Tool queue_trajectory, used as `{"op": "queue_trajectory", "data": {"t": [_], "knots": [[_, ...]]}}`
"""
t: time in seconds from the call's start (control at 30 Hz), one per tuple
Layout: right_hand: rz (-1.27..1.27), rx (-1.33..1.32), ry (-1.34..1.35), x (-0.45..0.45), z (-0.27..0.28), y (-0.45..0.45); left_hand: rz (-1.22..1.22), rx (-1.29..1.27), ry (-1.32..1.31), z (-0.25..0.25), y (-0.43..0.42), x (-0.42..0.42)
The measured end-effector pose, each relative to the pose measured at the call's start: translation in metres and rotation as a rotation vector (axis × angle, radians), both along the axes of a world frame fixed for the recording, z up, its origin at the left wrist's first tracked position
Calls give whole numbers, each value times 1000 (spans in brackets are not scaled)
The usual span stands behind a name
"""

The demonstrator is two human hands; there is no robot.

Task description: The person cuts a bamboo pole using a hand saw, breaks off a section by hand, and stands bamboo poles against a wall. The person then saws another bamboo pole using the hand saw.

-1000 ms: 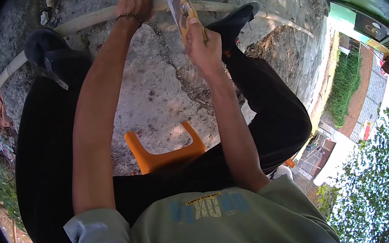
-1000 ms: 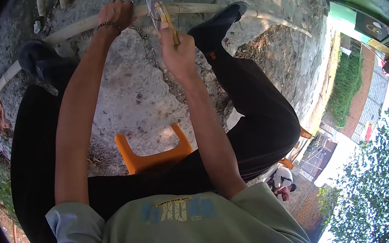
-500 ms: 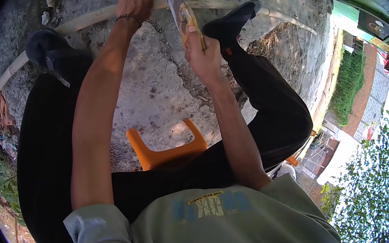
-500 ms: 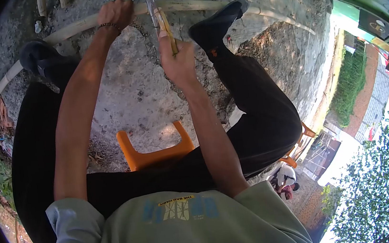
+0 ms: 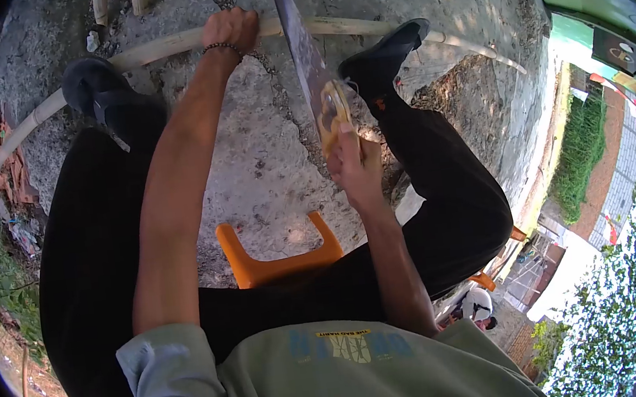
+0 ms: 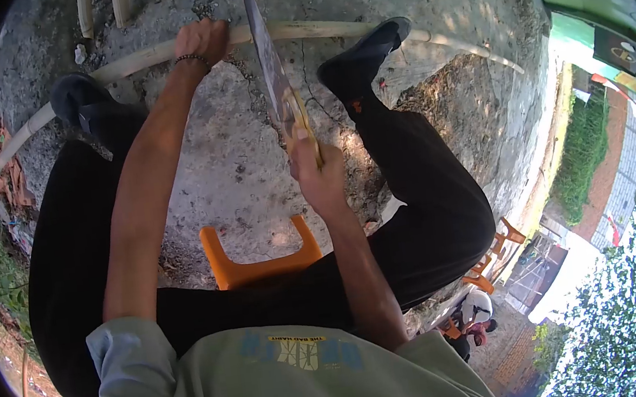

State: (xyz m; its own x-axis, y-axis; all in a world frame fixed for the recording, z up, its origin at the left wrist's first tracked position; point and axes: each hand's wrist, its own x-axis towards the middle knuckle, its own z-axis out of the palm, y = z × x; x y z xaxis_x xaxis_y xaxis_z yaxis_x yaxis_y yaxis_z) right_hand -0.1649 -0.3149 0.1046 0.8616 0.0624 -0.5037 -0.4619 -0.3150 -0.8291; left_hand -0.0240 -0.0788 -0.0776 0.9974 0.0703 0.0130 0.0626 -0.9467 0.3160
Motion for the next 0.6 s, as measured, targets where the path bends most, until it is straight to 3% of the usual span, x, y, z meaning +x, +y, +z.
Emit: {"op": "queue_trajectory", "data": {"t": [0.07,0.17,0.23,0.33,0.4,0.47,0.6], "knots": [[26,58,-13,-39,8,-31,8,-15,62,4,-2,-2],[34,48,-71,-20,-5,-1,15,-35,68,11,-6,-7],[210,-226,-234,23,-26,35,33,30,-55,-4,-4,-5],[167,-211,-257,39,-11,55,9,5,-75,4,-3,-6],[226,-225,-176,6,-5,13,-14,-7,-23,4,-9,-11],[130,-123,-86,-38,14,-17,22,-9,7,5,-1,-2],[32,-22,1,-47,19,-10,10,-15,-44,5,-8,-10]]}}
